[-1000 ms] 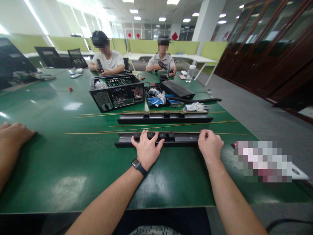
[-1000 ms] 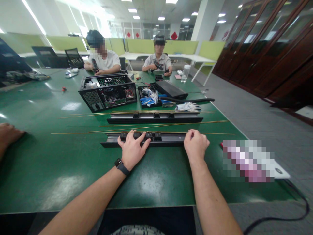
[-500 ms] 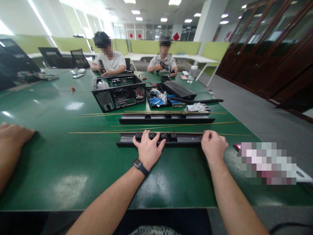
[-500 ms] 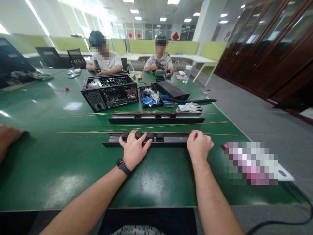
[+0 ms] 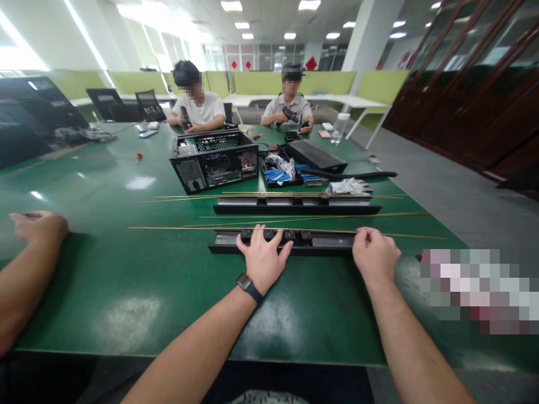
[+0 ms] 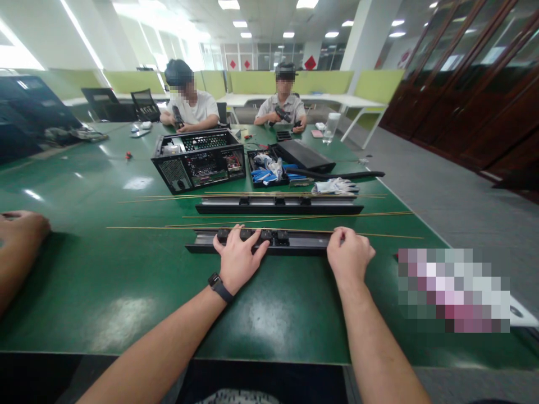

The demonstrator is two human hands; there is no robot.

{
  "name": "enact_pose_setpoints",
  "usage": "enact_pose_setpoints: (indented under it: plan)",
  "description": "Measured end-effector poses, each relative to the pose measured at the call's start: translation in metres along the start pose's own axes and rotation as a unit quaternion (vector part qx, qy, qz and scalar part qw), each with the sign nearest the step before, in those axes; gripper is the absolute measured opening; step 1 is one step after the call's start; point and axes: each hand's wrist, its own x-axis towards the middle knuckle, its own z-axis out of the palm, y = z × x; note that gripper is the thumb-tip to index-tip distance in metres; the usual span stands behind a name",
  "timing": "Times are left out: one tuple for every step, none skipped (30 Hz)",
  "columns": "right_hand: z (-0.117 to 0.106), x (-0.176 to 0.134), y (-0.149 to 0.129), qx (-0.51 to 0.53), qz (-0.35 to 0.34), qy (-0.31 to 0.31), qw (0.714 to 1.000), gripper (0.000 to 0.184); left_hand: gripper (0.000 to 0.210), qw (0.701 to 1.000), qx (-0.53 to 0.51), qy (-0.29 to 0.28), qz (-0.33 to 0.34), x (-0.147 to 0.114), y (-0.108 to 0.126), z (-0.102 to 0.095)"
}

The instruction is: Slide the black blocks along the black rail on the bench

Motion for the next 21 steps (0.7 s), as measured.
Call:
enact_pose_setpoints:
  plan:
    - [0.000, -0.001, -0.002, 0.011, -0.009, -0.002, 1.000, 0.035, 0.038, 1.000, 0.000, 0.001, 0.001, 0.000, 0.000, 0.000]
    - [0.000, -0.003, -0.003, 0.022, -0.018, -0.003, 1.000, 0.035, 0.038, 1.000, 0.000, 0.001, 0.003, 0.000, 0.000, 0.000]
    - [0.001, -0.004, -0.005, 0.031, -0.024, -0.005, 0.999, 0.035, 0.038, 1.000, 0.000, 0.001, 0.004, 0.000, 0.000, 0.000]
    - [0.000, -0.005, -0.007, 0.039, -0.028, -0.006, 0.999, 0.035, 0.038, 1.000, 0.001, 0.002, 0.005, 0.000, 0.000, 0.000]
    - [0.000, -0.006, -0.009, 0.045, -0.032, -0.009, 0.998, 0.035, 0.038, 1.000, 0.001, 0.002, 0.005, 0.000, 0.000, -0.001]
    - [0.000, -0.007, -0.010, 0.051, -0.036, -0.012, 0.998, 0.035, 0.038, 1.000, 0.002, 0.003, 0.005, 0.000, 0.000, -0.001]
    - [0.000, -0.007, -0.012, 0.058, -0.041, -0.017, 0.997, 0.035, 0.038, 1.000, 0.002, 0.003, 0.005, 0.000, 0.001, -0.002]
    - [0.000, -0.008, -0.013, 0.065, -0.048, -0.022, 0.997, 0.035, 0.038, 1.000, 0.003, 0.004, 0.005, 0.000, 0.001, -0.002]
    - [0.000, -0.009, -0.015, 0.072, -0.056, -0.028, 0.995, 0.035, 0.038, 1.000, 0.002, 0.005, 0.006, 0.000, 0.001, -0.003]
    - [0.000, -0.009, -0.016, 0.079, -0.064, -0.032, 0.994, 0.035, 0.038, 1.000, 0.002, 0.006, 0.006, 0.000, 0.001, -0.003]
    - [0.000, -0.010, -0.016, 0.084, -0.071, -0.035, 0.993, 0.036, 0.038, 1.000, 0.002, 0.006, 0.007, 0.000, 0.001, -0.002]
    - [0.000, -0.010, -0.017, 0.087, -0.076, -0.035, 0.993, 0.036, 0.038, 1.000, 0.002, 0.007, 0.007, 0.000, 0.000, -0.002]
    - [0.001, -0.010, -0.016, 0.086, -0.076, -0.034, 0.993, 0.037, 0.039, 1.000, 0.003, 0.008, 0.006, 0.000, 0.000, -0.001]
    - [0.001, -0.009, -0.015, 0.081, -0.071, -0.031, 0.994, 0.038, 0.039, 1.000, 0.003, 0.008, 0.006, 0.000, 0.000, -0.001]
    - [0.002, -0.008, -0.014, 0.073, -0.062, -0.029, 0.995, 0.039, 0.039, 1.000, 0.004, 0.008, 0.007, 0.000, 0.000, 0.000]
    - [0.002, -0.008, -0.012, 0.063, -0.051, -0.027, 0.996, 0.039, 0.039, 1.000, 0.004, 0.008, 0.007, 0.000, -0.001, 0.001]
    - [0.002, -0.007, -0.011, 0.053, -0.039, -0.025, 0.998, 0.039, 0.039, 1.000, 0.004, 0.008, 0.007, 0.000, -0.001, 0.001]
    - [0.002, -0.006, -0.010, 0.045, -0.031, -0.024, 0.998, 0.038, 0.039, 1.000, 0.003, 0.009, 0.007, 0.000, -0.001, 0.002]
    - [0.002, -0.006, -0.009, 0.040, -0.028, -0.024, 0.998, 0.038, 0.039, 1.000, 0.002, 0.010, 0.007, 0.000, -0.001, 0.002]
    - [0.002, -0.005, -0.009, 0.039, -0.032, -0.026, 0.998, 0.037, 0.039, 1.000, 0.000, 0.011, 0.007, 0.000, -0.001, 0.002]
    - [0.002, -0.006, -0.009, 0.041, -0.039, -0.026, 0.998, 0.037, 0.039, 1.000, -0.001, 0.012, 0.007, 0.000, -0.001, 0.002]
